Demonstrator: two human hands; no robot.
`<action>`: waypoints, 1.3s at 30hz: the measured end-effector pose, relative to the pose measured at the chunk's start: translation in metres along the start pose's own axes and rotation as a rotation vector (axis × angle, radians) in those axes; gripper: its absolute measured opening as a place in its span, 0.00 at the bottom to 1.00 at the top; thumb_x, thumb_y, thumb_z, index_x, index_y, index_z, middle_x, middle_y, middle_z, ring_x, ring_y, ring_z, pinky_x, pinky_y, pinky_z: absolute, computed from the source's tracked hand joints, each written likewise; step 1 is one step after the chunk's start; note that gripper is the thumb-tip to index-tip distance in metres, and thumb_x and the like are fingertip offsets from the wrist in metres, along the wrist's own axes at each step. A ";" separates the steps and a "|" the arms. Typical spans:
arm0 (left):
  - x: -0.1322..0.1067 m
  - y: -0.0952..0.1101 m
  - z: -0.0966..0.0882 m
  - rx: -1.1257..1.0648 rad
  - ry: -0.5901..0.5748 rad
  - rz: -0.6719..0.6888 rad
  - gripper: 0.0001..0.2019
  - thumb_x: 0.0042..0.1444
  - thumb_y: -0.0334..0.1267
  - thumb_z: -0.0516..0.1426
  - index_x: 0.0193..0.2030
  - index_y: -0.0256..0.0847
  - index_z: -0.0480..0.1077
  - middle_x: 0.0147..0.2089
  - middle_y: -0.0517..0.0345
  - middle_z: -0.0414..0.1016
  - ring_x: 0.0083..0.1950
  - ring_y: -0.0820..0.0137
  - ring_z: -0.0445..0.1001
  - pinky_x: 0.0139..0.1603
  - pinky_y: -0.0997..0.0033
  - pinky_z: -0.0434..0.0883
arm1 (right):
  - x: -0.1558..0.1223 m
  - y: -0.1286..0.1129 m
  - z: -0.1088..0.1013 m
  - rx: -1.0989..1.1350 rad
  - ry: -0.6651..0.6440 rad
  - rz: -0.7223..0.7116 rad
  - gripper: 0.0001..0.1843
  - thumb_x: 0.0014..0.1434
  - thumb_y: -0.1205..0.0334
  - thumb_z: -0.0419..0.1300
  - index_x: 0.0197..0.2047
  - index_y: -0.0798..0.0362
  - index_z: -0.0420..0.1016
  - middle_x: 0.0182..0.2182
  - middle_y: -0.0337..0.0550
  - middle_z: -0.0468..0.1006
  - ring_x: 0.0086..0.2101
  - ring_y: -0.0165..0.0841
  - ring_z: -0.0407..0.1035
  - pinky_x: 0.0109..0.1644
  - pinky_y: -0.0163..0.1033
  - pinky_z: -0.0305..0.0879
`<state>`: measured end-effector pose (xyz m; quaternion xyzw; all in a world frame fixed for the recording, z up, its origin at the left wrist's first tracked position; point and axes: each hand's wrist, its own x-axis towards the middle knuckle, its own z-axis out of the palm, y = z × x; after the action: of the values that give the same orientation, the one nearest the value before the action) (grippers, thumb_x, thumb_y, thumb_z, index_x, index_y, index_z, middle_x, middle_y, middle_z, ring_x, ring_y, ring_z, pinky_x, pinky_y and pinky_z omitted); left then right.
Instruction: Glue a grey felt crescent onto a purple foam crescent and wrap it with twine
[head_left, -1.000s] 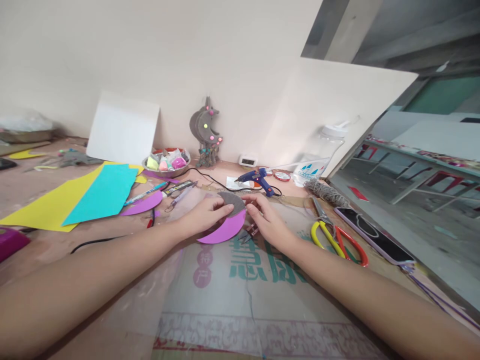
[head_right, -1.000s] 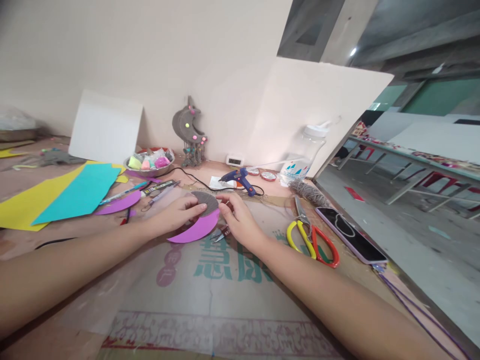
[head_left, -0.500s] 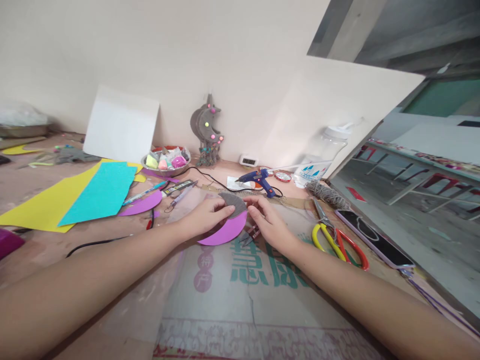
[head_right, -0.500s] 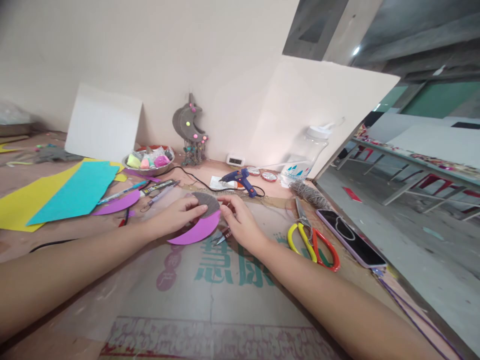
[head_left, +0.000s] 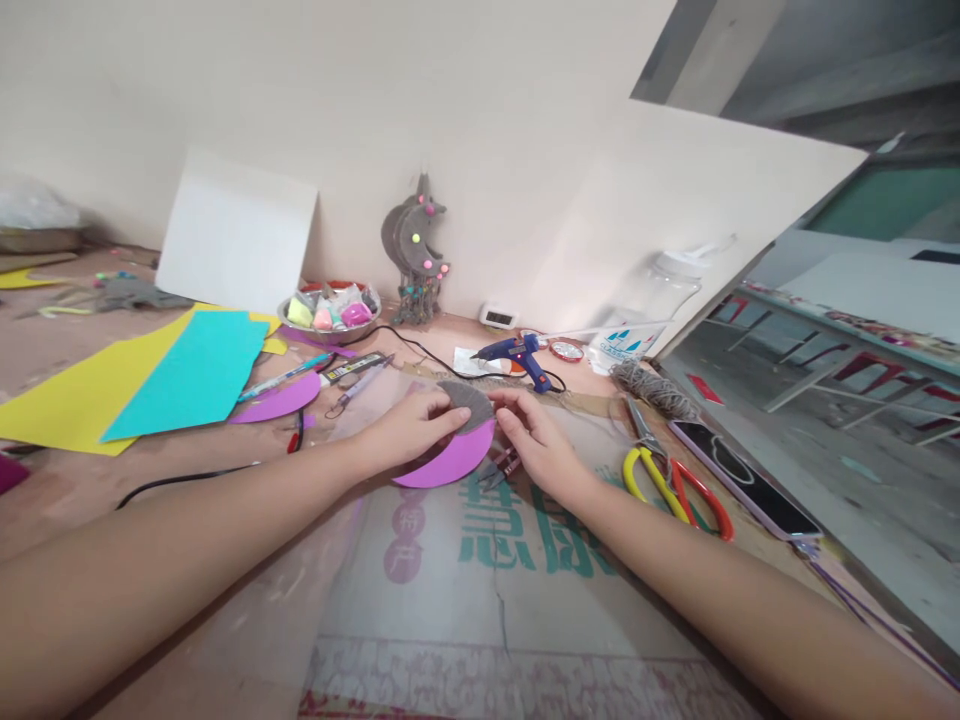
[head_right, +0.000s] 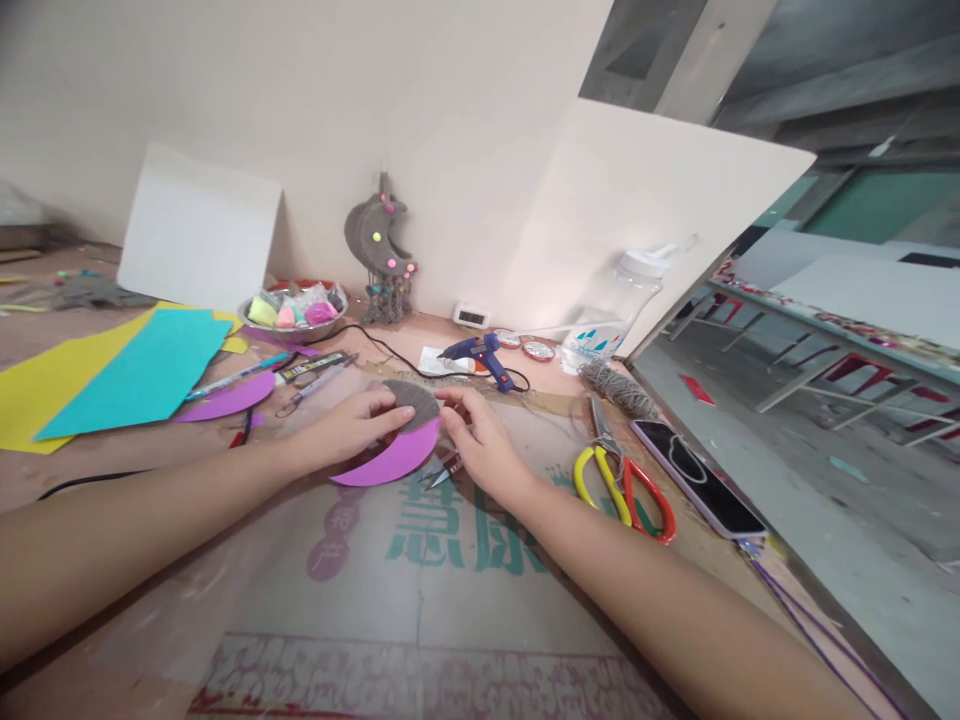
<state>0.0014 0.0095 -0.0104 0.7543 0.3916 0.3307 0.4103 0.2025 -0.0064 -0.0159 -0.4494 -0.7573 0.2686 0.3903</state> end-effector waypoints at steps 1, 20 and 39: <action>0.000 0.000 0.000 0.000 -0.003 -0.002 0.18 0.56 0.51 0.50 0.25 0.38 0.63 0.23 0.63 0.62 0.25 0.75 0.60 0.25 0.75 0.57 | 0.000 -0.001 0.000 -0.002 0.000 -0.002 0.15 0.64 0.56 0.48 0.50 0.52 0.65 0.46 0.46 0.72 0.45 0.35 0.67 0.49 0.43 0.65; -0.001 0.003 0.002 -0.007 0.022 -0.051 0.18 0.55 0.52 0.51 0.25 0.39 0.62 0.23 0.64 0.62 0.24 0.75 0.61 0.24 0.74 0.58 | 0.000 0.000 0.000 0.027 -0.004 0.002 0.15 0.64 0.55 0.48 0.50 0.51 0.66 0.43 0.45 0.72 0.40 0.33 0.68 0.46 0.42 0.67; -0.002 0.003 0.000 0.114 0.036 0.011 0.18 0.57 0.49 0.50 0.24 0.38 0.61 0.23 0.65 0.61 0.26 0.75 0.61 0.27 0.73 0.57 | 0.006 -0.001 -0.002 -0.051 -0.042 -0.125 0.11 0.61 0.58 0.53 0.30 0.51 0.72 0.35 0.43 0.72 0.39 0.33 0.68 0.47 0.41 0.63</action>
<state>0.0015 0.0071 -0.0081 0.7724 0.4130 0.3236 0.3578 0.2022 -0.0019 -0.0117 -0.4056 -0.7985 0.2335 0.3788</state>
